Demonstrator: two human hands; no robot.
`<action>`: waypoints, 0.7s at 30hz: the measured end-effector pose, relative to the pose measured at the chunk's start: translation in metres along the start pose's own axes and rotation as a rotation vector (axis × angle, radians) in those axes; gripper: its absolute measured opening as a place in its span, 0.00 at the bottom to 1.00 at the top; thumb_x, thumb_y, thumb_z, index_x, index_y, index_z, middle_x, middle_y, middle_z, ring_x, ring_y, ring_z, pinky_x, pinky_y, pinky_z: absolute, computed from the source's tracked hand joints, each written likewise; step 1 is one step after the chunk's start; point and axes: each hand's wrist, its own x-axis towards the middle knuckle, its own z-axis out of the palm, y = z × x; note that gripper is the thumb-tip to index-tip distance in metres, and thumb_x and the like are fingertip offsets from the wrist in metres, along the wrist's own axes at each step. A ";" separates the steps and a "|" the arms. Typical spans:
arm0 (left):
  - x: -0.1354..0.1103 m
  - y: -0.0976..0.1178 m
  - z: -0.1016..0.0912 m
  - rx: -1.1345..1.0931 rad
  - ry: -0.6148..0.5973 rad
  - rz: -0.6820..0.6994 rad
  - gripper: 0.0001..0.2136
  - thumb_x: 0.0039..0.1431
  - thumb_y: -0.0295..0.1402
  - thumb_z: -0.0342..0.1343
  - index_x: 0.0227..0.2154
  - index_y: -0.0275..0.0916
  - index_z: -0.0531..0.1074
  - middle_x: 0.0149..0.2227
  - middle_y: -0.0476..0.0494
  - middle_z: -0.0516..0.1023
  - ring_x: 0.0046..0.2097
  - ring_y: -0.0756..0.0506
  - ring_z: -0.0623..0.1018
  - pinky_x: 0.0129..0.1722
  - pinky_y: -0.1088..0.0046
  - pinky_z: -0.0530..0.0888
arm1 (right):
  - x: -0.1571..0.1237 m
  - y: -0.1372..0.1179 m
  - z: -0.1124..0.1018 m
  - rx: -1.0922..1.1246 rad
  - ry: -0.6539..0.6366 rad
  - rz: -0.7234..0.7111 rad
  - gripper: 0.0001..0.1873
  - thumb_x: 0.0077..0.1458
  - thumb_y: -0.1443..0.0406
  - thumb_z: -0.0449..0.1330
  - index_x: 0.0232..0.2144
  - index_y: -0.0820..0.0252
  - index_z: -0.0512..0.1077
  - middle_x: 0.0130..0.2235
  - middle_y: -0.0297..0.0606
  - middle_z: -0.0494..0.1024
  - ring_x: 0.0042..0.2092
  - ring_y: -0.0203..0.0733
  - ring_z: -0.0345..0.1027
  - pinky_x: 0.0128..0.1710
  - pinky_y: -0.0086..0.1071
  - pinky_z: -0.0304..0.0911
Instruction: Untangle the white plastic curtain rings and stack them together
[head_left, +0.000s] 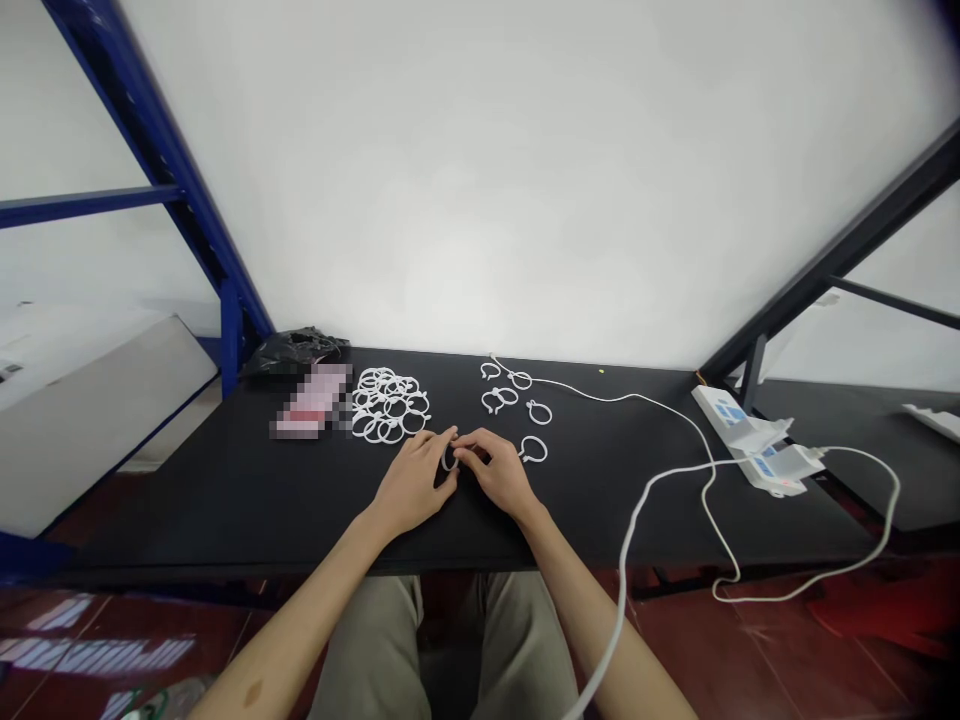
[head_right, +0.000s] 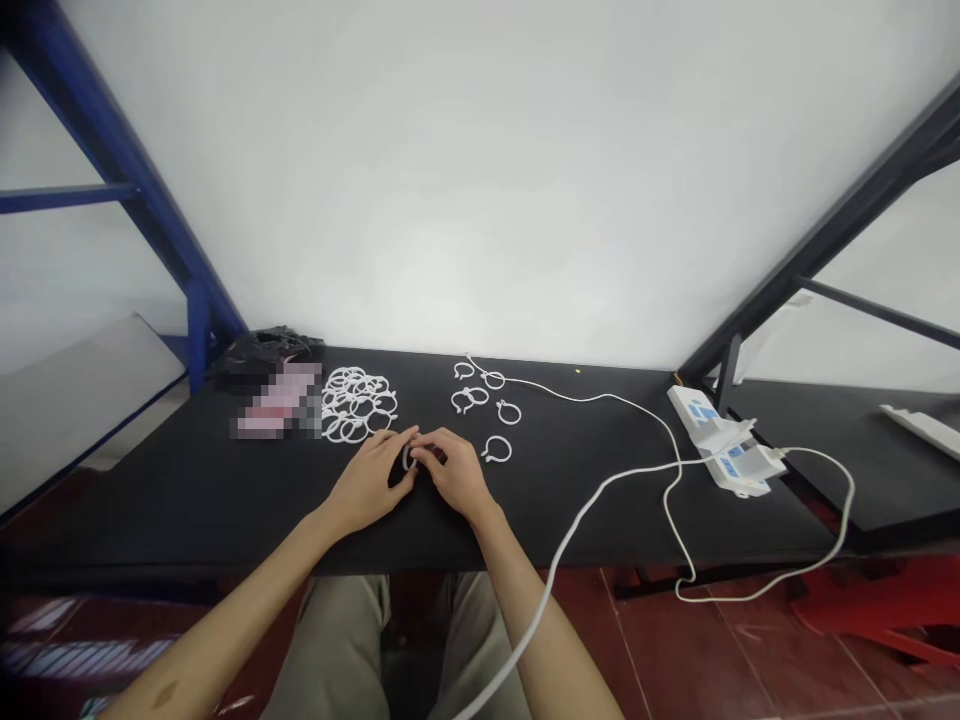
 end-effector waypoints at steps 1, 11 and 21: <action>0.000 0.000 0.000 0.001 0.000 0.021 0.24 0.61 0.35 0.52 0.61 0.39 0.61 0.51 0.39 0.75 0.53 0.39 0.70 0.54 0.58 0.69 | 0.000 0.000 0.000 -0.017 0.011 0.015 0.06 0.59 0.63 0.60 0.36 0.56 0.77 0.34 0.34 0.78 0.33 0.36 0.70 0.36 0.30 0.65; 0.003 -0.001 0.000 0.032 0.014 0.047 0.17 0.64 0.41 0.51 0.52 0.39 0.70 0.45 0.41 0.78 0.49 0.39 0.70 0.51 0.56 0.70 | 0.001 0.000 0.000 -0.085 0.065 0.095 0.08 0.60 0.61 0.56 0.32 0.55 0.75 0.27 0.31 0.75 0.27 0.36 0.67 0.34 0.29 0.64; 0.003 -0.003 -0.001 0.065 0.123 -0.039 0.19 0.64 0.39 0.51 0.55 0.37 0.67 0.50 0.38 0.75 0.52 0.38 0.70 0.54 0.56 0.69 | 0.003 0.002 0.003 -0.031 0.094 0.201 0.09 0.60 0.59 0.56 0.38 0.55 0.74 0.31 0.32 0.79 0.27 0.36 0.71 0.33 0.30 0.67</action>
